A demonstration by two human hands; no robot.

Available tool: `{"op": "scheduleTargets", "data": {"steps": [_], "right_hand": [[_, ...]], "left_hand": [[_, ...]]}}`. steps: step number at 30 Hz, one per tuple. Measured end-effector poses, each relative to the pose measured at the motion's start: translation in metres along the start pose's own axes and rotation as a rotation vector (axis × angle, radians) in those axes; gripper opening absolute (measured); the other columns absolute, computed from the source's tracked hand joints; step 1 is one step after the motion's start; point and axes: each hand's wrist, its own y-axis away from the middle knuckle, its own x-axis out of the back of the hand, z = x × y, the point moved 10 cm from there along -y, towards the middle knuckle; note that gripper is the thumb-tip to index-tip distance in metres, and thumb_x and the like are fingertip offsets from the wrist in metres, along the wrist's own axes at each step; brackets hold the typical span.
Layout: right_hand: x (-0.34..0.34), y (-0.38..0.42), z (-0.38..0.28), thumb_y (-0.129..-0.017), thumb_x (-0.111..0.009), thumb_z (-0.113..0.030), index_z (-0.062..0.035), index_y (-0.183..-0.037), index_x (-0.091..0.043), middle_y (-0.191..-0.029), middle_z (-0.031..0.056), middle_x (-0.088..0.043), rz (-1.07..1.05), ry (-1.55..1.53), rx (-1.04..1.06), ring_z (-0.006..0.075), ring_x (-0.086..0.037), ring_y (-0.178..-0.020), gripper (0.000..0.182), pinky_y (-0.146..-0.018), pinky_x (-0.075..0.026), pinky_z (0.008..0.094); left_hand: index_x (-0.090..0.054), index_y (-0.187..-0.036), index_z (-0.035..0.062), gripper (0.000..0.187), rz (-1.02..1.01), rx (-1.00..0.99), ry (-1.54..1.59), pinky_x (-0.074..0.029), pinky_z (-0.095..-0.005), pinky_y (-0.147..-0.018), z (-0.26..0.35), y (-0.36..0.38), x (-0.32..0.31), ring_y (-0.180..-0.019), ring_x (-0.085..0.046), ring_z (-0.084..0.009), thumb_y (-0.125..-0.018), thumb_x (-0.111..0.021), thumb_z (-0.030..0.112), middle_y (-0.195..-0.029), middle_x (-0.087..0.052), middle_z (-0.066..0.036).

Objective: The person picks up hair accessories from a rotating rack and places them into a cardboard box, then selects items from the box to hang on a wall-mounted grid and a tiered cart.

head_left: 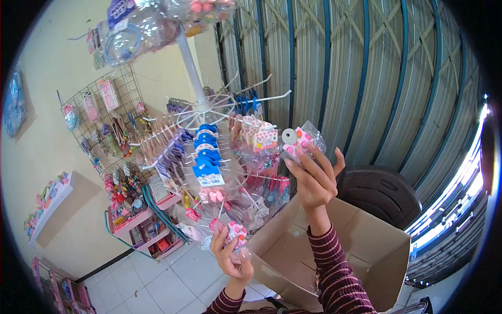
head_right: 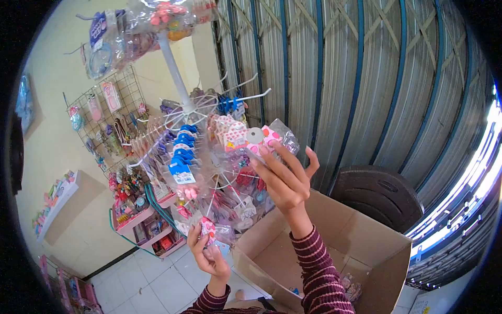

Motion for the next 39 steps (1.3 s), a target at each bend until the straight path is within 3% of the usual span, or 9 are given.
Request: {"op": "scheduleTargets", "data": {"steps": [9,13,15,23,29,31,33,36,39], "right_hand": [[-0.021,-0.007,0.007,-0.062,-0.061,-0.001,-0.0107,-0.074,-0.063,-0.086,0.0026,-0.061,-0.023,-0.125,-0.056,0.0186,-0.057,-0.084,0.015,-0.088,-0.027,0.0386],[-0.003,-0.005,0.043,-0.066,-0.059,0.006,0.0005,-0.073,-0.058,-0.079,0.0099,-0.061,0.250,-0.395,-0.390,0.0185,-0.059,-0.071,0.009,-0.074,-0.042,0.0321],[-0.038,0.021,0.078,-0.068,-0.060,0.004,0.0014,-0.073,-0.056,-0.075,0.0083,-0.060,0.224,-0.925,-0.934,0.0125,-0.057,-0.067,0.007,-0.062,-0.044,0.0228],[-0.082,0.038,0.090,-0.068,-0.061,0.002,-0.0004,-0.074,-0.055,-0.070,0.0039,-0.056,0.209,-1.188,-1.171,0.0068,-0.052,-0.062,0.010,-0.057,-0.042,0.0177],[-0.082,0.034,0.085,-0.067,-0.062,0.000,0.0001,-0.075,-0.054,-0.069,0.0015,-0.057,-0.018,-0.853,-0.992,0.0042,-0.051,-0.062,0.011,-0.058,-0.040,0.0163],[-0.087,0.046,0.074,-0.067,-0.063,-0.003,0.0001,-0.086,-0.052,-0.083,0.0057,-0.055,-0.123,-0.948,-1.089,0.0087,-0.051,-0.074,0.022,-0.067,-0.039,0.0205],[-0.033,0.033,0.053,-0.065,-0.065,-0.010,-0.0001,-0.101,-0.045,-0.102,0.0105,-0.047,0.083,-0.465,-0.698,0.0152,-0.046,-0.092,0.042,-0.079,-0.035,0.0274],[-0.034,0.080,0.009,-0.062,-0.068,-0.018,0.0023,-0.110,-0.036,-0.109,0.0124,-0.042,-0.249,-0.870,-0.626,0.0202,-0.041,-0.101,0.061,-0.084,-0.031,0.0323],[-0.044,0.099,-0.031,-0.064,-0.066,-0.017,0.0021,-0.102,-0.044,-0.100,0.0116,-0.048,-0.524,-1.002,-0.741,0.0196,-0.046,-0.093,0.048,-0.080,-0.034,0.0313]], "left_hand": [[-0.041,-0.098,0.0001,0.025,-0.004,0.079,-0.035,-0.021,-0.0428,-0.093,-0.011,0.001,0.003,-0.109,-0.033,-0.0318,-0.077,-0.044,0.013,-0.112,-0.042,-0.019],[-0.040,-0.099,0.0001,0.026,0.020,0.083,-0.007,-0.020,-0.0422,-0.094,-0.015,0.001,0.001,-0.110,-0.033,-0.0308,-0.076,-0.044,0.011,-0.113,-0.041,-0.018],[-0.040,-0.100,0.0000,0.027,0.016,0.072,-0.007,-0.020,-0.0422,-0.094,-0.017,0.001,-0.002,-0.110,-0.033,-0.0308,-0.075,-0.044,0.011,-0.113,-0.040,-0.018],[-0.035,-0.104,-0.0004,0.035,-0.003,0.032,0.041,-0.020,-0.0416,-0.095,-0.019,0.005,-0.019,-0.112,-0.031,-0.0311,-0.071,-0.045,0.008,-0.113,-0.039,-0.020],[-0.026,-0.113,-0.0008,0.048,-0.032,0.062,-0.017,-0.020,-0.0412,-0.095,-0.023,0.009,-0.021,-0.113,-0.029,-0.0320,-0.070,-0.045,0.007,-0.118,-0.033,-0.021],[-0.017,-0.119,-0.0011,0.059,0.056,0.040,0.166,-0.019,-0.0408,-0.096,-0.023,0.010,-0.017,-0.115,-0.027,-0.0322,-0.069,-0.046,0.007,-0.122,-0.027,-0.022],[-0.007,-0.124,-0.0006,0.069,0.015,0.065,0.142,-0.016,-0.0412,-0.096,-0.024,0.011,-0.015,-0.117,-0.022,-0.0323,-0.068,-0.047,0.007,-0.126,-0.019,-0.024],[0.001,-0.126,0.0013,0.076,0.060,0.026,0.166,-0.013,-0.0419,-0.097,-0.020,0.012,-0.012,-0.119,-0.016,-0.0331,-0.068,-0.048,0.009,-0.129,-0.012,-0.025],[0.006,-0.126,0.0041,0.080,0.005,0.035,0.207,-0.011,-0.0424,-0.097,-0.022,0.027,-0.021,-0.121,-0.010,-0.0338,-0.069,-0.048,0.010,-0.130,-0.006,-0.025]]}}
